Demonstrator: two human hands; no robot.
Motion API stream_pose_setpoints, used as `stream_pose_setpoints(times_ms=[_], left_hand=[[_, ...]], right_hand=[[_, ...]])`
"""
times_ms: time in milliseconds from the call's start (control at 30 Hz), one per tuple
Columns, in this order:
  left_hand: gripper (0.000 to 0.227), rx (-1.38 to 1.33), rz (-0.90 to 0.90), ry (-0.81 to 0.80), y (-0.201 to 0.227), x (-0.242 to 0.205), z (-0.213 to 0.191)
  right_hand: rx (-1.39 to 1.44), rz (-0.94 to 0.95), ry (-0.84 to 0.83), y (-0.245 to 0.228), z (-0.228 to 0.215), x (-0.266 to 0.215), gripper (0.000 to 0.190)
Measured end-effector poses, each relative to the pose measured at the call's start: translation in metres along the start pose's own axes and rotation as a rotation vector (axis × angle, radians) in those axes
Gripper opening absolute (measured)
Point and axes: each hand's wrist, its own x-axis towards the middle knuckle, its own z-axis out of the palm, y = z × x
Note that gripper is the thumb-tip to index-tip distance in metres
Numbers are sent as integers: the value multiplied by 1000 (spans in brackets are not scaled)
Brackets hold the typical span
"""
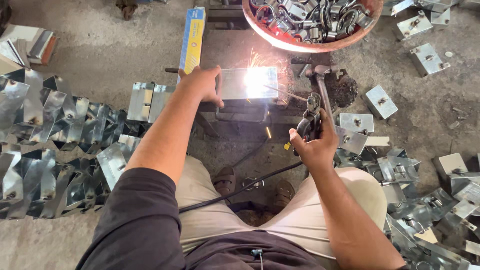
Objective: The person welds small metal plates with eye bolts using a handheld welding torch. They repeatedly pick up plates, position them on a work surface, weld the eye bolt, and place the finished pieces aside.
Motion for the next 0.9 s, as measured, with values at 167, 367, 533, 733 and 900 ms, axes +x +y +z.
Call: stream_pose_setpoints(times_ms=[167,367,533,733,900], left_hand=[[131,13,-23,-43,3,0,-4],[135,10,-20,-41,3,1,-3],[133,-18,-10,-19,-1,3,2],[134,-25,28,8,-5,6,6],[135,-63,-21,-26,-4,7,5]], right_hand=[[-18,7,-6,-5,1,-1,70],[27,49,-29,-5,0,-1,67],[-12,-94,-13,0,0,-1,68],[207,71,-50,0,2,1,65],[337,63,-70,-6,1,3,74]])
